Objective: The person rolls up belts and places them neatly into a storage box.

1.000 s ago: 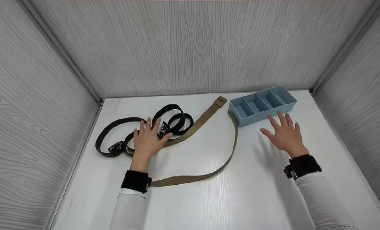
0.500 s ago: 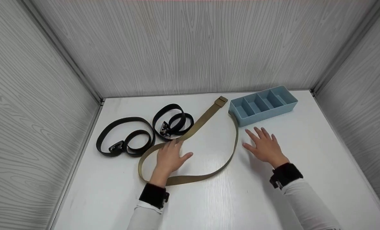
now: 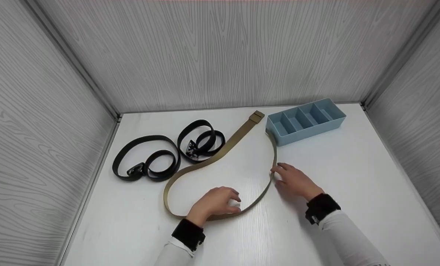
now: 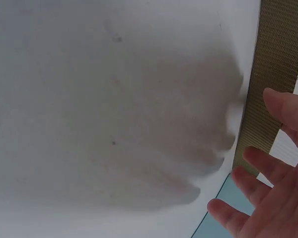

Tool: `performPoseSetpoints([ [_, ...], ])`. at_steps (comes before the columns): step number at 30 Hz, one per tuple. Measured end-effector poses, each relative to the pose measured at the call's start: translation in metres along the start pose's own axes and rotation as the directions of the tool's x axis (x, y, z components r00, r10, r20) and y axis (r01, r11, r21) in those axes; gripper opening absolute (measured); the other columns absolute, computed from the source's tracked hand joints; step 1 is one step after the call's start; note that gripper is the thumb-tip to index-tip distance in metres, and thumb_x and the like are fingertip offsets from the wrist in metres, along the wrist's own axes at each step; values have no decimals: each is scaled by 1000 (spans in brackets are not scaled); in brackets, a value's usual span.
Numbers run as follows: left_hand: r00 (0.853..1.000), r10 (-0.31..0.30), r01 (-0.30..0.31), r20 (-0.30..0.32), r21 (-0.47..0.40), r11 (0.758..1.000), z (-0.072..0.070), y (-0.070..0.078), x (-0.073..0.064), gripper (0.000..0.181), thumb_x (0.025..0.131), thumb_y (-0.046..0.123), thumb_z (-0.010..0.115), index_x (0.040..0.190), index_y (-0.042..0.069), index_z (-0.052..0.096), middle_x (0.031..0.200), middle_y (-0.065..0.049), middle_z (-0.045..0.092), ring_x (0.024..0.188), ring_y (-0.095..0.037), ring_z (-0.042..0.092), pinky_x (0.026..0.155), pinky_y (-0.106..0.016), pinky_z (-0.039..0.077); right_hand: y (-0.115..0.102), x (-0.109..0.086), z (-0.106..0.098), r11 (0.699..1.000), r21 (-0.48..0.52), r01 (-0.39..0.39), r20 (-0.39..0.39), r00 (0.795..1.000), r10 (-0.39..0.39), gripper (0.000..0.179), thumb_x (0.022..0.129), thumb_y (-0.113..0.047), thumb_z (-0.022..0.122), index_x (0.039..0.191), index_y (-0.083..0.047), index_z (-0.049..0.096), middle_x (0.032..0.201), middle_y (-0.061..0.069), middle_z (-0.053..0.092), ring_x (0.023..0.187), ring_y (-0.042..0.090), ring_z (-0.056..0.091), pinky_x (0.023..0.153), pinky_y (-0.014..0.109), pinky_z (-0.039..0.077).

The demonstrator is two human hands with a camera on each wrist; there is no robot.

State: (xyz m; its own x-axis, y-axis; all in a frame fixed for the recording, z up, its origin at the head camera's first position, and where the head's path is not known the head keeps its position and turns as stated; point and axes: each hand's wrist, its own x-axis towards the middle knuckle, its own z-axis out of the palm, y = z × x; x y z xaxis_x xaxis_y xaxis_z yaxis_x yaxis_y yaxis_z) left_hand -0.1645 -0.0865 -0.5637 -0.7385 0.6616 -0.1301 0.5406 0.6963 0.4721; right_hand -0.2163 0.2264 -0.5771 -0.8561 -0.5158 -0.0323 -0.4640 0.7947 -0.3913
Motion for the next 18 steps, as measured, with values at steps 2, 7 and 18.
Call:
performPoseSetpoints([
  [2,999,33,-33,14,1,999,2,4,1,34,81,35,77,109,16,76,120,3,67,114,-15,59,98,-30,43,0,-1,-1,1000,1,-4,-13,1000,4,31,93,-13,67,123,-8,60,140,25,47,125,42,49,98,54,42],
  [7,993,114,-115,24,86,990,6,8,2,21,77,19,78,97,17,80,110,7,70,106,-13,63,92,-27,46,3,-6,-7,999,-32,-35,-16,999,34,22,92,-13,68,112,-6,64,131,22,52,115,39,56,90,51,48],
  [18,995,69,-56,-77,163,985,-9,-23,-12,14,74,2,75,80,13,80,83,6,72,79,-15,67,70,-29,52,35,-21,-30,982,-19,-188,-5,982,188,26,87,-11,73,110,-2,66,125,25,52,111,41,56,86,55,48],
])
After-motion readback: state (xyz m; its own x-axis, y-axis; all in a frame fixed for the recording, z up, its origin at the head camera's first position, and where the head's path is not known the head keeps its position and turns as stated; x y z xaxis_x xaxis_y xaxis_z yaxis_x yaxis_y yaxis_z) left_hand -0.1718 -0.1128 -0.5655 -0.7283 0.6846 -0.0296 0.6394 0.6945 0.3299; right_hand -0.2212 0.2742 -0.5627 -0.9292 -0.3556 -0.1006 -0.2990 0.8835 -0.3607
